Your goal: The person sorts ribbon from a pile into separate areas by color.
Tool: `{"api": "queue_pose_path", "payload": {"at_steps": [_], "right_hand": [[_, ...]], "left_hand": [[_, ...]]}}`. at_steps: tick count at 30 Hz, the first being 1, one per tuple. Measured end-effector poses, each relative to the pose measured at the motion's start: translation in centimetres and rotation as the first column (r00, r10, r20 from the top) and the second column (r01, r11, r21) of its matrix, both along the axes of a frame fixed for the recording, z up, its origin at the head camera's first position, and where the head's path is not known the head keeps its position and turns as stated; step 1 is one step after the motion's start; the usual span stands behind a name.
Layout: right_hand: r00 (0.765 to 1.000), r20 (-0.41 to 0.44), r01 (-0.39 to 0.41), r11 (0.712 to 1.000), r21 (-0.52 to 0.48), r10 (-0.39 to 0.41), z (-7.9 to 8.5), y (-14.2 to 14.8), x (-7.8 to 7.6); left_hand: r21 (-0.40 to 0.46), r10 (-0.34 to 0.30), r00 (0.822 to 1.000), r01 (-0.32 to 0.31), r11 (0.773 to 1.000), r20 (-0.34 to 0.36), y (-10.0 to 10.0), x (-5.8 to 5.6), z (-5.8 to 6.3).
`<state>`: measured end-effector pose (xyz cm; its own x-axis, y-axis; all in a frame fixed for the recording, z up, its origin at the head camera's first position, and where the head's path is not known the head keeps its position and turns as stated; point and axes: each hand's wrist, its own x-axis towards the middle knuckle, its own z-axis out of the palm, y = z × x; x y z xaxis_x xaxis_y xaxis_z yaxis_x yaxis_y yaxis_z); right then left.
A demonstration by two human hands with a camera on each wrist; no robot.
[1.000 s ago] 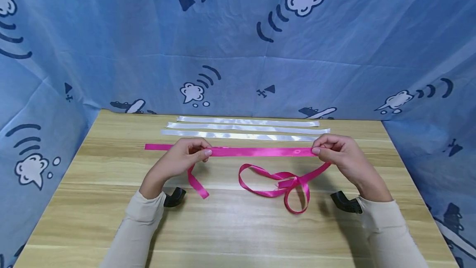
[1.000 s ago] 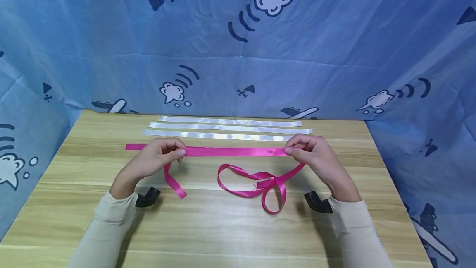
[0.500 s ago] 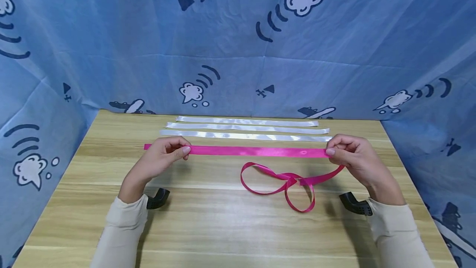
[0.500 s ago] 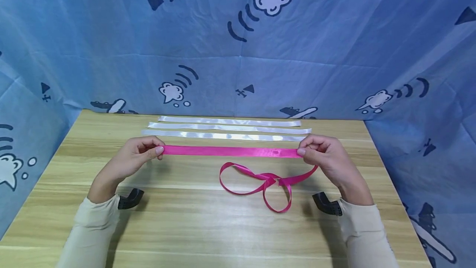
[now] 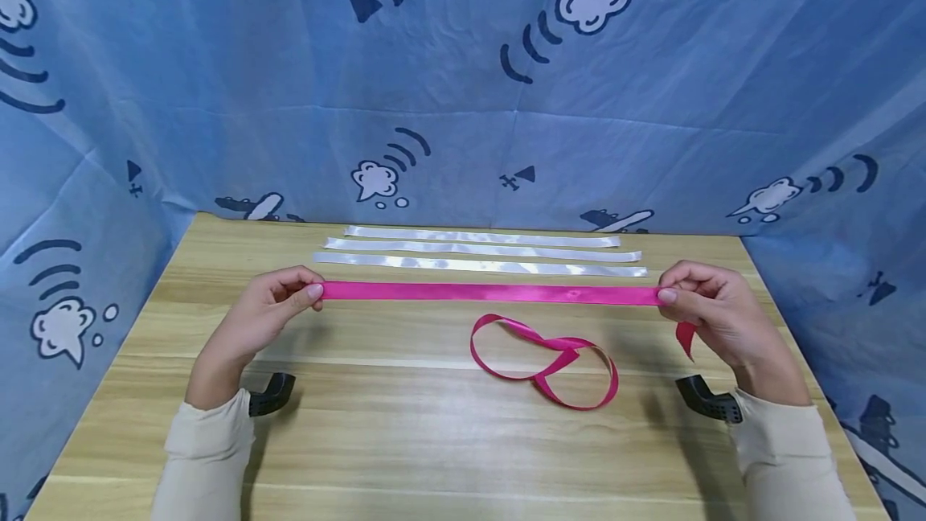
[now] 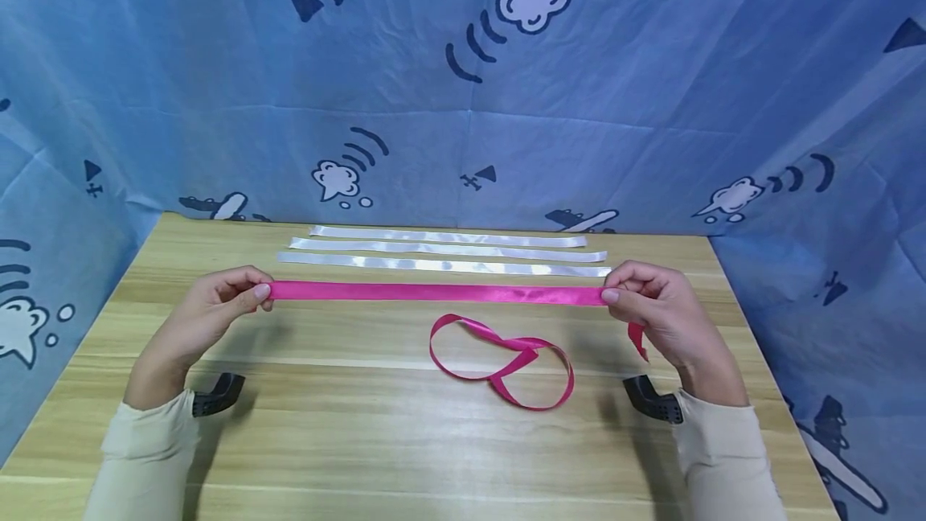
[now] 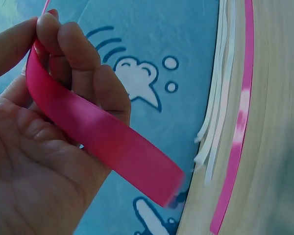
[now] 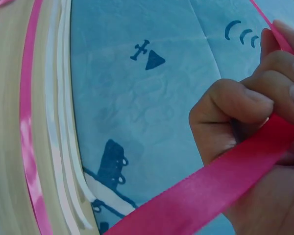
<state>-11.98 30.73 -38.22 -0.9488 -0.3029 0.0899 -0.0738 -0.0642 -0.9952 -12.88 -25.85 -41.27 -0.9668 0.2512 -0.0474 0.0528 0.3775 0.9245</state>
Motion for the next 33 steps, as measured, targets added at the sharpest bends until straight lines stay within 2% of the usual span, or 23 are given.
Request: {"api": "queue_pose_path", "payload": {"at_steps": [3, 5, 10, 15, 27, 33], "right_hand": [[1.0, -0.018, -0.004, 0.999, -0.04, 0.003, -0.2, 0.4, 0.0], [0.999, -0.024, 0.027, 0.999, -0.041, -0.028, -0.3, 0.5, 0.0], [0.994, -0.015, 0.107, 0.994, -0.012, -0.108, -0.4, 1.1, 0.0], [0.992, 0.014, 0.124, 0.992, -0.001, -0.124, -0.6, 1.7, -0.1], [0.99, 0.037, 0.14, 0.989, -0.047, -0.138, -1.5, 2.7, -0.3], [0.989, 0.034, 0.145, 0.988, -0.055, -0.143, -1.8, 3.1, -0.4]], "left_hand": [[-0.006, 0.02, 1.0, -0.02, 1.0, -0.019, -0.6, 0.3, 0.0], [-0.003, 0.032, 0.999, -0.032, 0.999, -0.029, -1.0, 0.5, -0.1], [0.011, 0.068, 0.997, -0.067, 0.998, -0.038, -1.8, 0.8, -0.1], [-0.012, 0.134, 0.99, -0.135, 0.991, -0.031, -2.8, 0.9, -0.1], [0.012, 0.284, 0.959, -0.283, 0.959, -0.02, -4.4, 1.3, -0.7], [0.063, 0.349, 0.937, -0.349, 0.935, 0.013, -5.1, 1.3, -0.7]]}}
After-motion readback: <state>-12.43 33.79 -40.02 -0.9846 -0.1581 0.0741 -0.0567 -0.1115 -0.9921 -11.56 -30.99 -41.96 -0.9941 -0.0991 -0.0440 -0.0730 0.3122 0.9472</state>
